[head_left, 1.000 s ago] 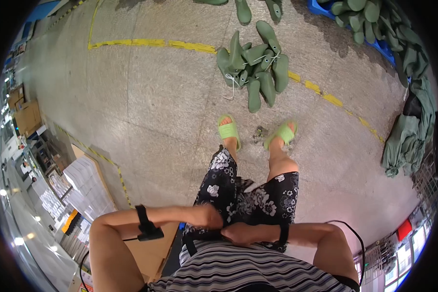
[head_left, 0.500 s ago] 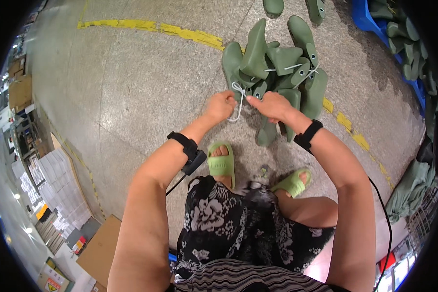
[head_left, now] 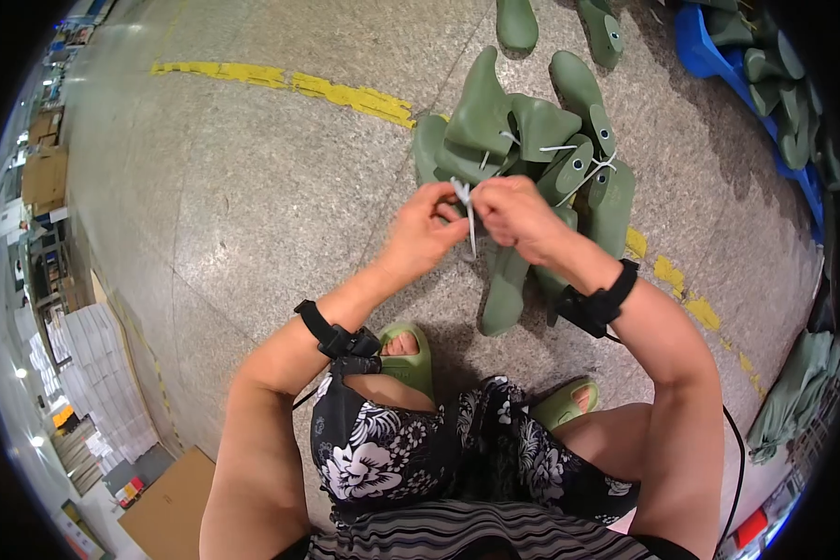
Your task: The recorder retrieves shoe lasts from a storage rack, transports them to the assembly line, sorts through them, and then bundles a set of lasts together using a string while squatting on the floor.
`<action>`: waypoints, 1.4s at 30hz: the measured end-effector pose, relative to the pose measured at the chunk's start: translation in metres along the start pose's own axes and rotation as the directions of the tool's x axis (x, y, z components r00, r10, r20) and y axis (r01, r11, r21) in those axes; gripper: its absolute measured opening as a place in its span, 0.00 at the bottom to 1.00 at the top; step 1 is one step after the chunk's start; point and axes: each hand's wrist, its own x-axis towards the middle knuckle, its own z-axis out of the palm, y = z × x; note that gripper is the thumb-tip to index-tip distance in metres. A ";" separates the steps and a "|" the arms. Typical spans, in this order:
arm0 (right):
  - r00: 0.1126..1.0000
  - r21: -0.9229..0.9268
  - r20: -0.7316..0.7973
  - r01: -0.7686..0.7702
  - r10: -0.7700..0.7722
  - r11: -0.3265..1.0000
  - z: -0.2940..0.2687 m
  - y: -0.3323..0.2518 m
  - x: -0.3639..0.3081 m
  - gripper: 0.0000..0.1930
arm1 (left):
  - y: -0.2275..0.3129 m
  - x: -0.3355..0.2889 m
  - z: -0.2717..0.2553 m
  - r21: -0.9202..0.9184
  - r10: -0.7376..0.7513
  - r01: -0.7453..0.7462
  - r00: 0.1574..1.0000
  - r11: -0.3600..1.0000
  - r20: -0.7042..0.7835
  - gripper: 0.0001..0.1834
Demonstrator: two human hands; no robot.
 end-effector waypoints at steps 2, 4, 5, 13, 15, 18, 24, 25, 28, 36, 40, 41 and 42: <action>0.993 0.118 -0.025 0.114 -0.112 0.986 -0.003 -0.034 -0.017 0.10 | 0.031 0.010 0.012 0.296 0.123 -0.120 0.992 0.948 0.007 0.23; 0.966 0.202 0.056 0.238 -0.254 0.950 -0.005 -0.071 -0.033 0.10 | 0.046 0.035 0.018 0.613 0.637 -0.586 0.752 0.529 0.169 0.23; 0.943 0.213 0.076 0.302 -0.324 0.929 -0.010 -0.086 -0.043 0.10 | 0.056 0.049 0.030 0.567 0.580 -0.531 0.807 0.630 0.111 0.21; 0.938 -0.011 -0.169 0.304 -0.302 0.953 -0.068 -0.075 -0.019 0.13 | 0.035 0.090 0.066 0.750 0.377 -0.387 0.905 0.537 0.197 0.08; 0.941 0.079 -0.093 0.332 -0.324 0.940 -0.049 -0.079 -0.034 0.13 | 0.032 0.083 0.055 0.752 0.335 -0.338 0.928 0.566 0.164 0.07; 0.918 0.195 0.065 0.373 -0.391 0.907 -0.044 -0.095 -0.049 0.14 | 0.034 0.074 0.042 0.710 0.504 -0.461 0.846 0.532 0.171 0.08; 0.953 -0.116 0.025 0.304 -0.303 0.946 -0.063 -0.094 -0.032 0.14 | 0.073 0.056 0.050 0.486 0.626 -0.522 0.777 0.701 -0.069 0.29; 0.964 -0.181 0.036 0.265 -0.263 0.947 -0.061 -0.089 -0.029 0.13 | 0.079 0.061 0.052 0.469 0.707 -0.610 0.706 0.638 -0.044 0.28; 0.951 -0.147 0.067 0.308 -0.301 0.940 -0.060 -0.081 -0.018 0.12 | 0.082 0.070 0.045 0.518 0.755 -0.672 0.652 0.530 0.074 0.24; 0.913 0.005 -0.047 0.406 -0.405 0.914 -0.061 -0.062 -0.007 0.14 | 0.071 0.080 0.023 -0.690 0.158 -0.149 0.986 0.708 -0.051 0.23; 0.904 0.239 0.012 0.412 -0.427 0.879 -0.056 -0.054 0.003 0.15 | 0.084 0.083 0.019 -0.896 0.082 -0.058 0.996 0.441 -0.024 0.24; 0.903 0.244 0.019 0.412 -0.429 0.878 -0.049 -0.055 0.004 0.16 | 0.080 0.085 0.012 -0.894 0.082 -0.068 0.996 0.443 -0.035 0.24; 0.904 0.246 0.031 0.407 -0.427 0.879 -0.044 -0.054 0.007 0.16 | 0.073 0.092 0.002 -0.914 0.146 -0.013 0.988 0.404 0.050 0.24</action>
